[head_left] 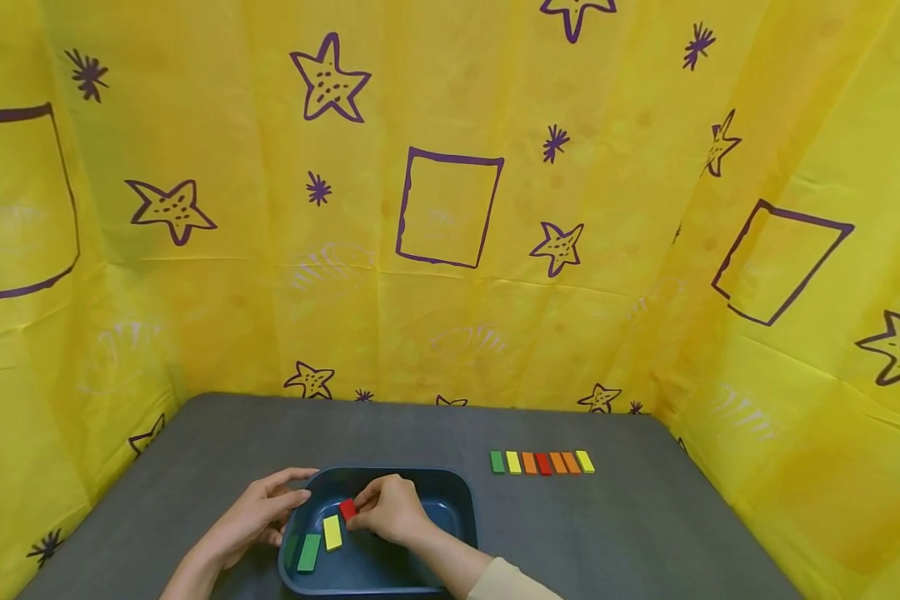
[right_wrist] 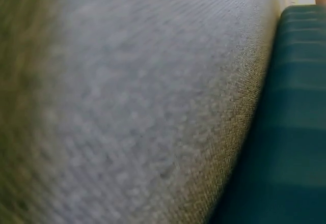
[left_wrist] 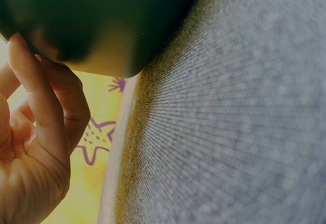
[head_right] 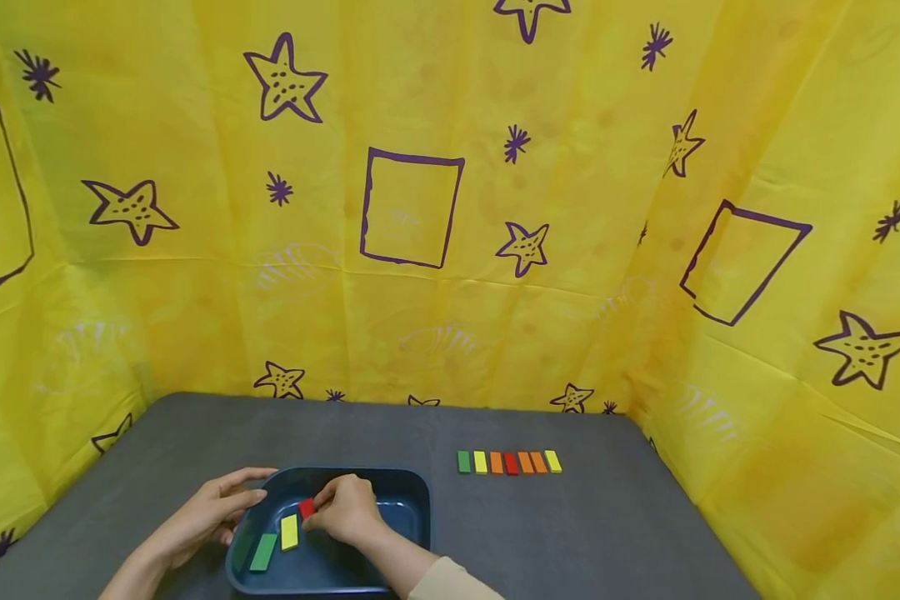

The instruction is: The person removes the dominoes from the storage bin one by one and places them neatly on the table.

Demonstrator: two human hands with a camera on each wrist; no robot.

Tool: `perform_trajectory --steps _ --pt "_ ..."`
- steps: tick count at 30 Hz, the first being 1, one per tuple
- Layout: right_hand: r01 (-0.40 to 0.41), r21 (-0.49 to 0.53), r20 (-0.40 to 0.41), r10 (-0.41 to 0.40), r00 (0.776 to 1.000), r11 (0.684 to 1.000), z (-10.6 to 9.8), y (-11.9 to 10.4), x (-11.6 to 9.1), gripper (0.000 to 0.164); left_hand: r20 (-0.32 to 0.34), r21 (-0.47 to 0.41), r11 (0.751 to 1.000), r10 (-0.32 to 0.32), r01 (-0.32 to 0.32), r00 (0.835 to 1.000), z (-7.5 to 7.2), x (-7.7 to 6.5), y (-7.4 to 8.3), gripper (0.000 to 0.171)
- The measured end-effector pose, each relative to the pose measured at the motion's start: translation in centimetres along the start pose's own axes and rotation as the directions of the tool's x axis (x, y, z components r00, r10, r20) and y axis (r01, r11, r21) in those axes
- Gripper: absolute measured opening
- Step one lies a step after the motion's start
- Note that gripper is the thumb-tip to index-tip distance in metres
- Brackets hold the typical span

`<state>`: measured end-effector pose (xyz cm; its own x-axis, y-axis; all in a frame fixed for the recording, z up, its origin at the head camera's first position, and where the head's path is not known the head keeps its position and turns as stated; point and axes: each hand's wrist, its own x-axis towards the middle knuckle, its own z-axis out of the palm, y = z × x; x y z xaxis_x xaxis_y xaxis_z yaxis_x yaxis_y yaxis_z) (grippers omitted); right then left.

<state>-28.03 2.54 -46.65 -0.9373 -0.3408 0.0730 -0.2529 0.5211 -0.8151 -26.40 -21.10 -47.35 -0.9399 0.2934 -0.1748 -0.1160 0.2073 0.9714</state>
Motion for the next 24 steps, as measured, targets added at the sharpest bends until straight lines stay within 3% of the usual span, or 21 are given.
perform_trajectory --steps 8,15,24 --pt "0.02 -0.108 -0.022 -0.022 1.0 0.994 0.36 0.13 0.13 0.025 0.002 -0.002 1.0 0.002 -0.002 1.0 0.0 0.05 -0.08 0.061" --pt "0.006 -0.247 -0.037 -0.015 0.999 0.969 0.8 0.27 0.36 0.027 0.003 -0.011 1.0 0.001 -0.001 1.0 0.03 -0.09 -0.09 0.062" --pt "0.045 -0.294 -0.019 -0.053 0.998 0.955 0.86 0.28 0.2 0.021 -0.011 -0.007 1.0 -0.024 0.024 1.0 0.14 -0.24 0.28 0.061"
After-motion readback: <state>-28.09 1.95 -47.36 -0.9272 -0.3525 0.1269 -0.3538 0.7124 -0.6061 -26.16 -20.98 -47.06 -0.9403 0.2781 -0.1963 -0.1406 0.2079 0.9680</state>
